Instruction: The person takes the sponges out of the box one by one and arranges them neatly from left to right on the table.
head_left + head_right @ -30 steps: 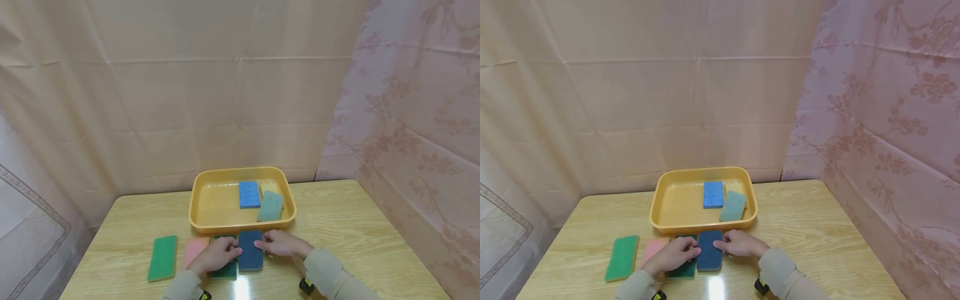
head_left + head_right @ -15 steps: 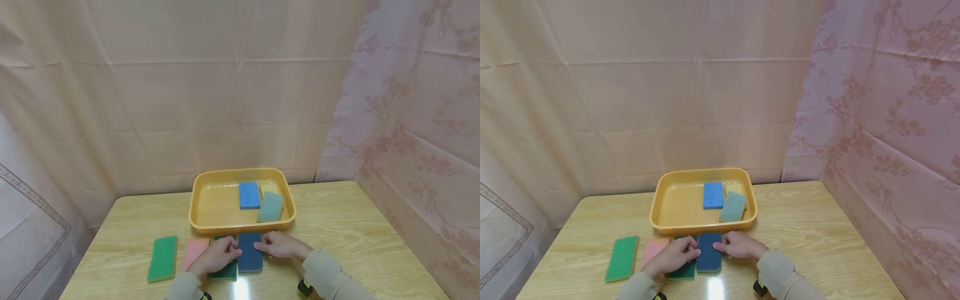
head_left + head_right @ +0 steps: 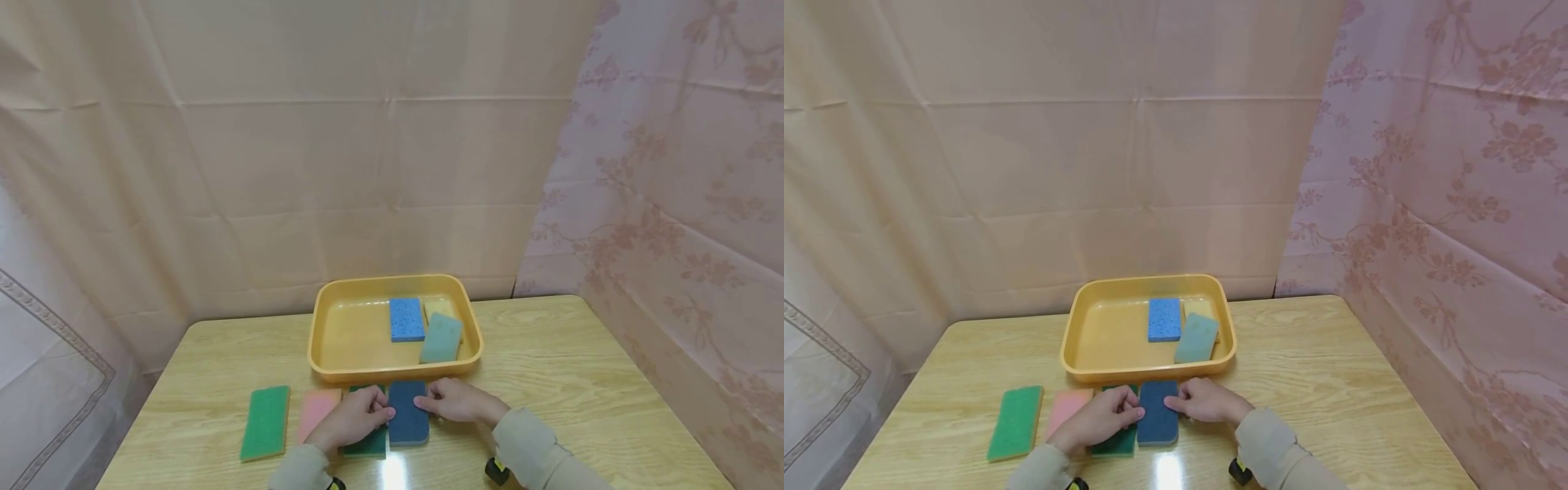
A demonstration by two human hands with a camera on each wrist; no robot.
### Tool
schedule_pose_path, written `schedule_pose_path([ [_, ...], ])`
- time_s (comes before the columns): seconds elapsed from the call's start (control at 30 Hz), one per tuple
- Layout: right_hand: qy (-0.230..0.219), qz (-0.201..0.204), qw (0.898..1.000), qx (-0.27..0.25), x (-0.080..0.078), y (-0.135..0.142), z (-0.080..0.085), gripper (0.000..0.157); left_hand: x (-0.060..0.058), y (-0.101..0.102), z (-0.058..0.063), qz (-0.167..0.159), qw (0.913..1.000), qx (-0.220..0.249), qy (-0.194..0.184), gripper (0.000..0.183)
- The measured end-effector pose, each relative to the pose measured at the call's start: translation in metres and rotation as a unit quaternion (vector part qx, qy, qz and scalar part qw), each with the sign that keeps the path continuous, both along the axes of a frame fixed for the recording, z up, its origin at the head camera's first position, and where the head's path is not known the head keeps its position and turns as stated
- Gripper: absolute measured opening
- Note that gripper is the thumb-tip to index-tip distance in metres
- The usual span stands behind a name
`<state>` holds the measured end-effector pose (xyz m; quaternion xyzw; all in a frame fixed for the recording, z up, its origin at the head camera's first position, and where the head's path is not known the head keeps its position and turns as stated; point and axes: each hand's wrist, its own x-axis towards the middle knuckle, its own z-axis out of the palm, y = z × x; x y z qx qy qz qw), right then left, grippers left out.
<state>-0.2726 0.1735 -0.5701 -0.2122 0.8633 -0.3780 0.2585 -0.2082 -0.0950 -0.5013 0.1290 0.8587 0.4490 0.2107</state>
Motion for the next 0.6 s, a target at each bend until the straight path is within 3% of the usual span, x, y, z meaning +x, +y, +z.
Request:
schedule_pose_path([
  [0.17, 0.0, -0.003, 1.0, 0.004, 0.001, -0.001, 0.002, 0.053, 0.001, -0.001, 0.0, -0.001, 1.0, 0.003, 0.004, 0.015],
  [0.37, 0.019, 0.02, 1.0, 0.002, 0.003, -0.001, 0.005, 0.05, 0.002, 0.0, -0.001, 0.002, 1.0, 0.008, 0.004, 0.016],
  [0.5, 0.006, 0.008, 1.0, -0.007, 0.003, 0.001, 0.003, 0.052, 0.002, 0.0, -0.001, 0.002, 0.9999, 0.014, 0.01, 0.016],
  [0.6, 0.005, 0.002, 1.0, -0.012, 0.009, -0.001, 0.012, 0.05, 0.003, -0.001, -0.003, 0.001, 0.9997, 0.014, 0.018, 0.015],
])
